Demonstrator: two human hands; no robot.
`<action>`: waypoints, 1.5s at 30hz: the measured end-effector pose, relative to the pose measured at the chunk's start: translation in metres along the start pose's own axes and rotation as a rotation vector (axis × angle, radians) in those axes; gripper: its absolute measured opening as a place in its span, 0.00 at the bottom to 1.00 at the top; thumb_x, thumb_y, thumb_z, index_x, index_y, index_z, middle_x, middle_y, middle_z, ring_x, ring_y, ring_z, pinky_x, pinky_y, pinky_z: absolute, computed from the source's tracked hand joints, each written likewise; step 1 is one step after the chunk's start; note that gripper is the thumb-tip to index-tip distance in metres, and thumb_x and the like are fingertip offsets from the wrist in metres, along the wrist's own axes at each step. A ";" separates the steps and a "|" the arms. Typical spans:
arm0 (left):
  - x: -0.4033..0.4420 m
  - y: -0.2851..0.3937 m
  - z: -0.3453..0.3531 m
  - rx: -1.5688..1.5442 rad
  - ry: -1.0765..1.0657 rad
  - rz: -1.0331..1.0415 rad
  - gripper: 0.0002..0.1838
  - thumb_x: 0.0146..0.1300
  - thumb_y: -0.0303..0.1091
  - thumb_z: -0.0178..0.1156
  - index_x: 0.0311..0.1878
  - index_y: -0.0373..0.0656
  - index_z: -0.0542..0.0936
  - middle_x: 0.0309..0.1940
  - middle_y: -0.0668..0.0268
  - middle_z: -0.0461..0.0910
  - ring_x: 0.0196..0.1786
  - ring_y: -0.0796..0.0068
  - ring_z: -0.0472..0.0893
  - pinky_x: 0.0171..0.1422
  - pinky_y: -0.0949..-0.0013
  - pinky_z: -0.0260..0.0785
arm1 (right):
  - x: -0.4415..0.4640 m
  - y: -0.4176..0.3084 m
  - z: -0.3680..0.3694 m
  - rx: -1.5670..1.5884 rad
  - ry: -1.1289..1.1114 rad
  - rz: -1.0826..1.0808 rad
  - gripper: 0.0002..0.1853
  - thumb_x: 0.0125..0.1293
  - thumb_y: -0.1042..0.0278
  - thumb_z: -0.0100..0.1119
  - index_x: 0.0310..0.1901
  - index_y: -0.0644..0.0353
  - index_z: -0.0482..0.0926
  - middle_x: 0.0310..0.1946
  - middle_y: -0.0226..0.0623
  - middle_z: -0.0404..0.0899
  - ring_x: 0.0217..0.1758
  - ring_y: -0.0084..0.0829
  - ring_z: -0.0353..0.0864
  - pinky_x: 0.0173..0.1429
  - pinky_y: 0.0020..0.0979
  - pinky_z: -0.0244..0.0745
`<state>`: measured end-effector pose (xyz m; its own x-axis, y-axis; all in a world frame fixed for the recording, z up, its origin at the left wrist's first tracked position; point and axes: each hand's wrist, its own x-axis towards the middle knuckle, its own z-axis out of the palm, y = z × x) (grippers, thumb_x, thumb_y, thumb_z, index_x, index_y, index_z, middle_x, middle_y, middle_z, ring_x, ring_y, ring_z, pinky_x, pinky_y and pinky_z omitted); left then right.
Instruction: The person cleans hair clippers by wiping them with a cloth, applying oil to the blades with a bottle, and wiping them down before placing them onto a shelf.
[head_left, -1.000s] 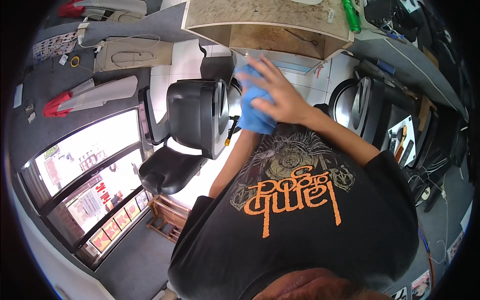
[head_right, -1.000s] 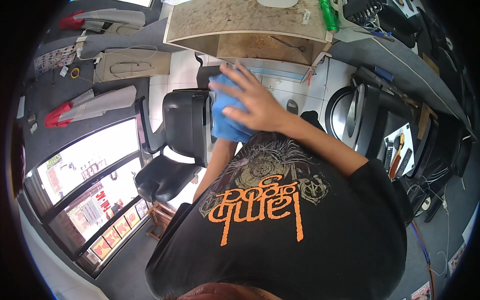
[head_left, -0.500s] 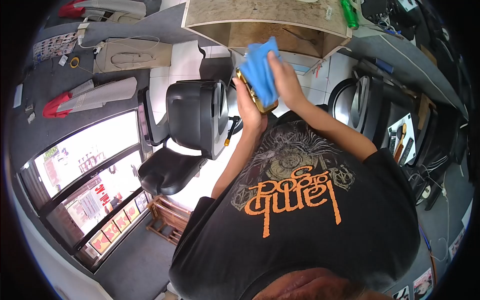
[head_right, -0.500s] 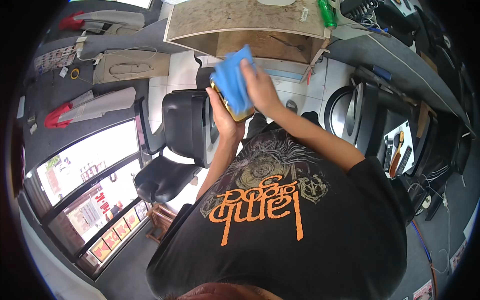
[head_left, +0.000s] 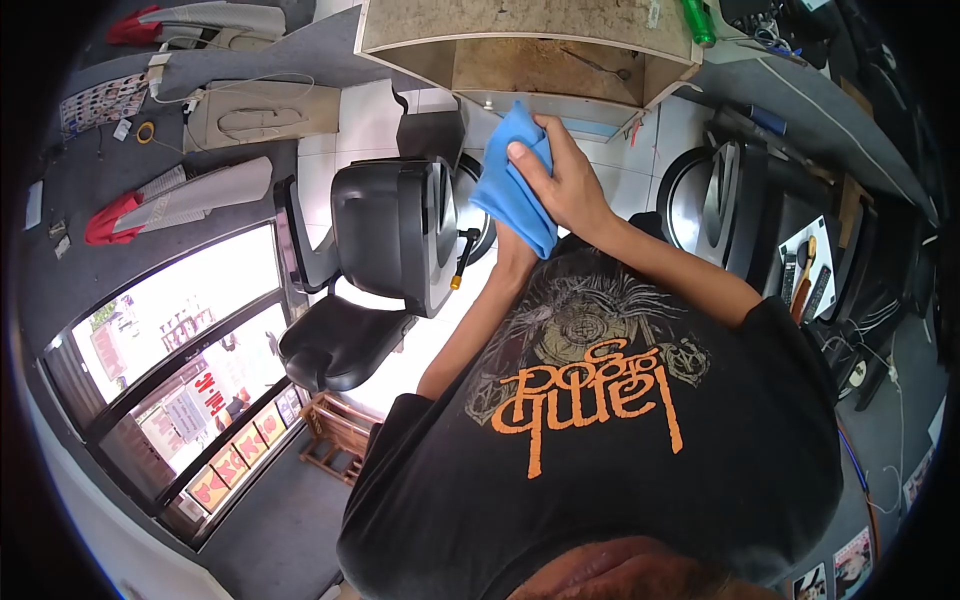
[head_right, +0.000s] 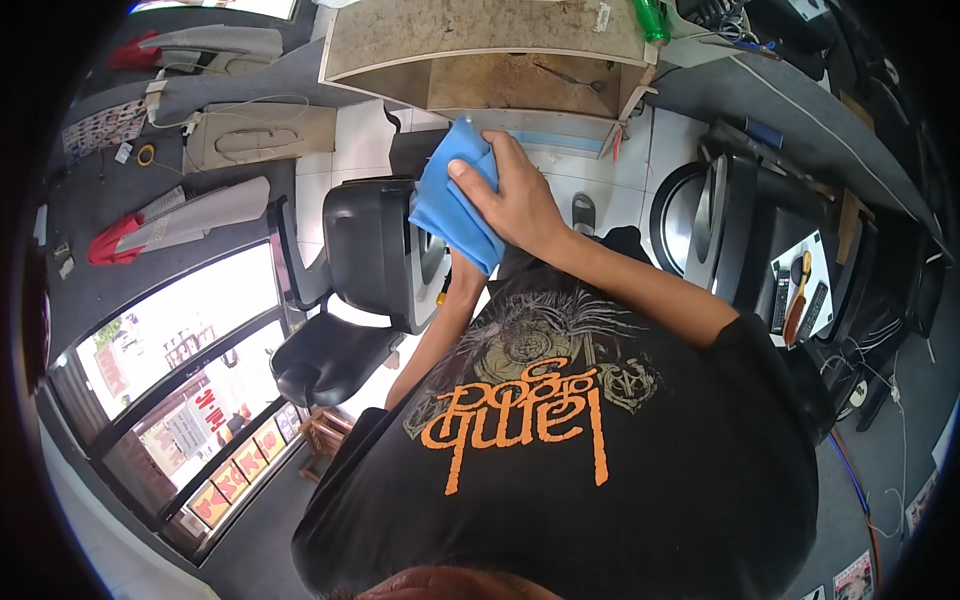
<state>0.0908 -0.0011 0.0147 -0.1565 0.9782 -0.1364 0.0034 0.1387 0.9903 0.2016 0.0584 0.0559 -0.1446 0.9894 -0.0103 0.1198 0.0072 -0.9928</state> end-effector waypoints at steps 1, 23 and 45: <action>-0.004 0.002 0.000 -0.028 -0.013 -0.012 0.24 0.81 0.38 0.58 0.72 0.37 0.69 0.61 0.58 0.78 0.63 0.65 0.80 0.67 0.61 0.75 | -0.002 -0.001 -0.002 -0.020 -0.021 -0.010 0.27 0.80 0.49 0.59 0.63 0.68 0.73 0.62 0.59 0.78 0.63 0.58 0.81 0.67 0.47 0.75; 0.027 0.050 -0.010 -0.594 0.234 -0.417 0.41 0.80 0.72 0.42 0.65 0.39 0.78 0.50 0.56 0.86 0.49 0.64 0.87 0.55 0.62 0.81 | 0.024 0.036 -0.055 1.296 -0.360 0.316 0.39 0.84 0.39 0.36 0.85 0.58 0.52 0.84 0.51 0.58 0.87 0.47 0.58 0.90 0.49 0.51; 0.035 0.017 -0.020 -0.677 0.254 -0.573 0.32 0.80 0.68 0.46 0.48 0.46 0.80 0.33 0.69 0.80 0.30 0.75 0.79 0.31 0.70 0.72 | 0.050 0.070 -0.059 0.944 0.050 0.423 0.31 0.81 0.41 0.53 0.71 0.57 0.76 0.62 0.50 0.81 0.65 0.40 0.82 0.70 0.41 0.77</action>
<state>0.0656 0.0324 0.0270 -0.1687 0.7134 -0.6801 -0.7073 0.3929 0.5876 0.2603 0.1172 -0.0076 -0.2265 0.8896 -0.3966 -0.6708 -0.4377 -0.5987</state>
